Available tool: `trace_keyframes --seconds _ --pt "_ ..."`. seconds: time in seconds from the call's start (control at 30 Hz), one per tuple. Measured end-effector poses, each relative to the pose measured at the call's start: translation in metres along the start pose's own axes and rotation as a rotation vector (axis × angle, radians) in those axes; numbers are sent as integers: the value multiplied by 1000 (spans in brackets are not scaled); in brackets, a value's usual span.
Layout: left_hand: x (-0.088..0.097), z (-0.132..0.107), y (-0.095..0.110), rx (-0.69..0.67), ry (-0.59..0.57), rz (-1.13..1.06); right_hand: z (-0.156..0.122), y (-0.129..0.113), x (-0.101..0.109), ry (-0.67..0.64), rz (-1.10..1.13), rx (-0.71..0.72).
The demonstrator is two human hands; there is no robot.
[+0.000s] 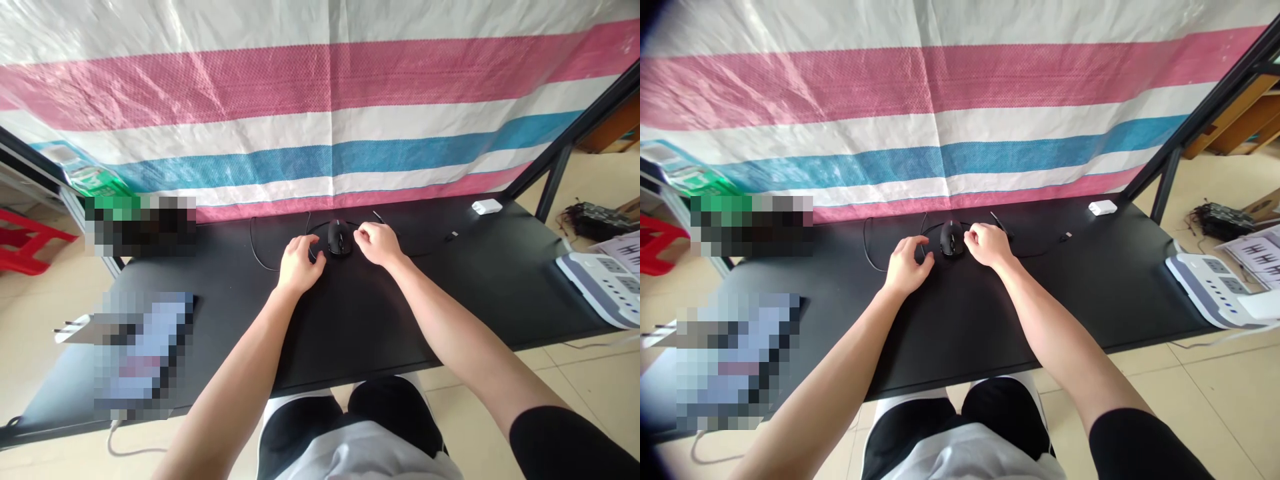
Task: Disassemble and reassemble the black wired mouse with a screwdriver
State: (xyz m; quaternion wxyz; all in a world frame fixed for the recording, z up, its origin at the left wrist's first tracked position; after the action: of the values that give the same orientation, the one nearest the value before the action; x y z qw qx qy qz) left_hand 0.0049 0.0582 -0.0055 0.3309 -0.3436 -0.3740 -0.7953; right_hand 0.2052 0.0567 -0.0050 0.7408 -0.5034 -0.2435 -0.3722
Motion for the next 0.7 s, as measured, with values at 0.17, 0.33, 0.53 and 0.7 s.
trace_keyframes --seconds 0.17,0.33,0.53,0.7 --pt "-7 -2 9 -14 -47 86 -2 -1 -5 -4 -26 -76" --pt "-15 -5 18 -126 -109 77 -4 -1 -11 1 -57 -123" --pt "-23 -7 23 -111 -232 99 -5 -6 -17 4 -26 21" --pt "-28 -6 22 -74 -344 89 -6 -11 -29 -56 70 124"
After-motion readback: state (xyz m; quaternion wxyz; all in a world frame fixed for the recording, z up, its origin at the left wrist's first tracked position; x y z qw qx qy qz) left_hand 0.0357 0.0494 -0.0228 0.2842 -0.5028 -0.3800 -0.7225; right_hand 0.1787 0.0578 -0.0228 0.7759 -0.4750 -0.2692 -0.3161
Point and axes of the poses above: each hand's wrist, its own z-axis towards the middle knuckle, its own x-axis out of the back of the hand, y = z × x, the point moved 6 cm from there along z, towards the middle knuckle, and after that the axes turned 10 degrees about z, right-handed, at the moved point
